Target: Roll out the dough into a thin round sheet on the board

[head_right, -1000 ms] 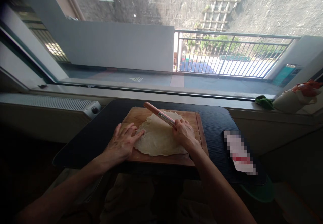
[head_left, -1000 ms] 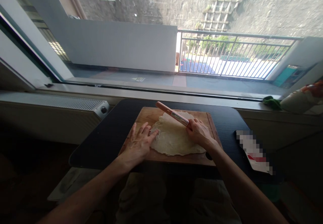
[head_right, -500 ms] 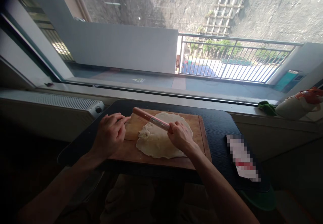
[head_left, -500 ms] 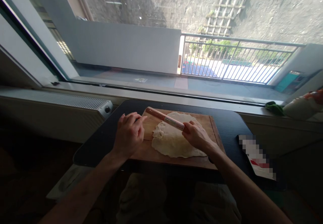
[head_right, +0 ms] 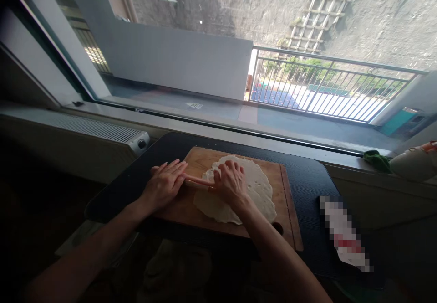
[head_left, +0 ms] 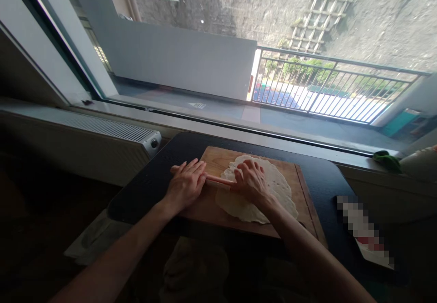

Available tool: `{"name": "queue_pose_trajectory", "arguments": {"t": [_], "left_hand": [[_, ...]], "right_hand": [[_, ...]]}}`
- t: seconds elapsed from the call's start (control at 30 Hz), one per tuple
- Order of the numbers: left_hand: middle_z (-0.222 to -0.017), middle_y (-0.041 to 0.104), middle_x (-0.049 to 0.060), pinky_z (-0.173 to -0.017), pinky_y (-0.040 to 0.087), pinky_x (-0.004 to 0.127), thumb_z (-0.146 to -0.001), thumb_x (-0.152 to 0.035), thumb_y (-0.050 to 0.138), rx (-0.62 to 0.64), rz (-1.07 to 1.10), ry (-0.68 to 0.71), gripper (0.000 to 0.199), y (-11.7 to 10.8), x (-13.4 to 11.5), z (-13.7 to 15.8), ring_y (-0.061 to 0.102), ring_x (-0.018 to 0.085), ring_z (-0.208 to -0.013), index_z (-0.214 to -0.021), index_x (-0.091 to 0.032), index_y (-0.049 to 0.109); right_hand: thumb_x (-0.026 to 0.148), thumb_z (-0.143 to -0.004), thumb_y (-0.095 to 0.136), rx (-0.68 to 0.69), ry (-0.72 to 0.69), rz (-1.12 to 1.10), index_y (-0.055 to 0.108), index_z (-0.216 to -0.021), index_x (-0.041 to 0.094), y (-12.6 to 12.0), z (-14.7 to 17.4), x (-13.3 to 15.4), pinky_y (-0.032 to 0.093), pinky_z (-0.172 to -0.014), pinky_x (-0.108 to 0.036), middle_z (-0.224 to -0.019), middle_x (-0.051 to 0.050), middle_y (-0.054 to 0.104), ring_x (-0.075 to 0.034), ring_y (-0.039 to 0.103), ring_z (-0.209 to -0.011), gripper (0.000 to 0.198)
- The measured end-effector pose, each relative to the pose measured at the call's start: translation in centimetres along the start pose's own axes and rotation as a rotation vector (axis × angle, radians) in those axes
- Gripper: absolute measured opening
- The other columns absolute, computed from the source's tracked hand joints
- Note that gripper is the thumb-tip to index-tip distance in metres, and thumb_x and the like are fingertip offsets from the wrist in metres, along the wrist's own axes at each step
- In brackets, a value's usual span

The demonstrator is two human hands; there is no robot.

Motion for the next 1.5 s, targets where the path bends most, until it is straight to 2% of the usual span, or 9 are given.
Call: {"name": "queue_pose_trajectory", "arguments": {"t": [0.13, 0.3, 0.47, 0.67, 0.83, 1.03, 1.23, 1.4, 1.5], "left_hand": [[-0.135, 0.049, 0.006, -0.11, 0.019, 0.044, -0.093, -0.036, 0.027, 0.034, -0.017, -0.029, 0.046, 0.1, -0.4, -0.4, 0.034, 0.022, -0.132, -0.129, -0.017, 0.049], [-0.143, 0.038, 0.005, -0.111, 0.016, 0.044, -0.093, -0.038, 0.027, 0.076, -0.013, 0.01, 0.049, -0.2, -0.4, 1.0, 0.027, 0.021, -0.135, -0.136, -0.017, 0.04], [-0.142, 0.039, 0.008, -0.111, 0.015, 0.048, -0.093, -0.037, 0.024, 0.049, -0.07, -0.103, 0.051, 0.5, -0.5, -1.4, 0.025, 0.023, -0.136, -0.134, -0.013, 0.043], [-0.143, 0.039, 0.007, -0.111, 0.015, 0.047, -0.093, -0.038, 0.024, 0.093, -0.063, -0.075, 0.051, 0.6, -1.4, -0.9, 0.025, 0.022, -0.136, -0.135, -0.014, 0.041], [-0.141, 0.041, 0.008, -0.108, 0.02, 0.049, -0.093, -0.039, 0.021, 0.173, -0.05, -0.138, 0.052, 1.2, -1.0, -2.8, 0.028, 0.023, -0.134, -0.132, -0.014, 0.045], [-0.14, 0.042, 0.008, -0.11, 0.018, 0.043, -0.092, -0.039, 0.024, 0.188, -0.045, -0.041, 0.052, 0.4, -1.3, -0.7, 0.029, 0.021, -0.134, -0.132, -0.014, 0.045], [-0.135, 0.049, 0.011, -0.108, 0.017, 0.052, -0.092, -0.04, 0.021, 0.122, -0.075, -0.222, 0.054, 1.3, -1.4, -3.2, 0.031, 0.025, -0.132, -0.128, -0.012, 0.05], [-0.138, 0.045, 0.01, -0.109, 0.015, 0.05, -0.092, -0.042, 0.022, 0.083, -0.089, -0.16, 0.054, 1.2, -1.7, -2.3, 0.027, 0.024, -0.134, -0.13, -0.013, 0.047], [-0.14, 0.042, 0.009, -0.109, 0.015, 0.05, -0.093, -0.042, 0.021, 0.098, -0.084, -0.175, 0.054, 1.4, -1.4, -3.2, 0.026, 0.024, -0.135, -0.132, -0.015, 0.045]], "right_hand": [[0.035, -0.093, 0.037, -0.073, -0.002, 0.024, 0.058, -0.106, 0.02, 0.0, -0.1, 0.1, 0.03, -0.093, -0.036, -0.114, -0.008, 0.052, -0.021, 0.044, -0.105, 0.029], [0.041, -0.092, 0.038, -0.02, -0.14, 0.007, 0.056, -0.111, 0.024, 0.0, 1.3, 0.7, 0.023, -0.101, -0.04, -0.121, -0.007, 0.05, -0.023, 0.036, -0.119, 0.031], [0.04, -0.095, 0.03, 0.024, -0.023, 0.038, 0.058, -0.107, 0.023, 0.3, -0.9, -0.3, 0.026, -0.098, -0.041, -0.117, -0.008, 0.053, -0.023, 0.04, -0.114, 0.035], [0.047, -0.092, 0.036, 0.091, -0.275, 0.03, 0.052, -0.119, 0.026, 0.1, 1.5, 1.2, 0.015, -0.106, -0.044, -0.133, -0.006, 0.043, -0.024, 0.024, -0.129, 0.037], [0.046, -0.094, 0.031, 0.072, -0.11, 0.078, 0.057, -0.112, 0.023, 0.4, -0.5, 0.1, 0.019, -0.104, -0.045, -0.13, -0.009, 0.045, -0.026, 0.027, -0.128, 0.039], [0.05, -0.092, 0.035, 0.107, -0.286, 0.029, 0.048, -0.125, 0.022, 0.1, 2.0, 1.2, 0.014, -0.107, -0.044, -0.134, -0.008, 0.044, -0.025, 0.021, -0.132, 0.045], [0.048, -0.094, 0.028, 0.083, -0.066, 0.073, 0.057, -0.111, 0.023, 1.0, -0.8, 0.1, 0.021, -0.103, -0.046, -0.131, -0.008, 0.045, -0.026, 0.026, -0.13, 0.042], [0.05, -0.092, 0.032, 0.085, -0.189, 0.039, 0.049, -0.124, 0.024, 0.3, 1.6, 1.2, 0.016, -0.107, -0.046, -0.136, -0.007, 0.041, -0.025, 0.021, -0.132, 0.044], [0.049, -0.093, 0.03, 0.08, -0.136, 0.047, 0.053, -0.118, 0.024, 0.5, 0.4, 0.8, 0.017, -0.106, -0.047, -0.135, -0.007, 0.042, -0.026, 0.022, -0.132, 0.042]]}}
Point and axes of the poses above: each hand's wrist, its own z-axis away from the middle knuckle, its own y-axis out of the palm, x = y × z, the point moved 3 cm from there along -z, towards the middle knuckle
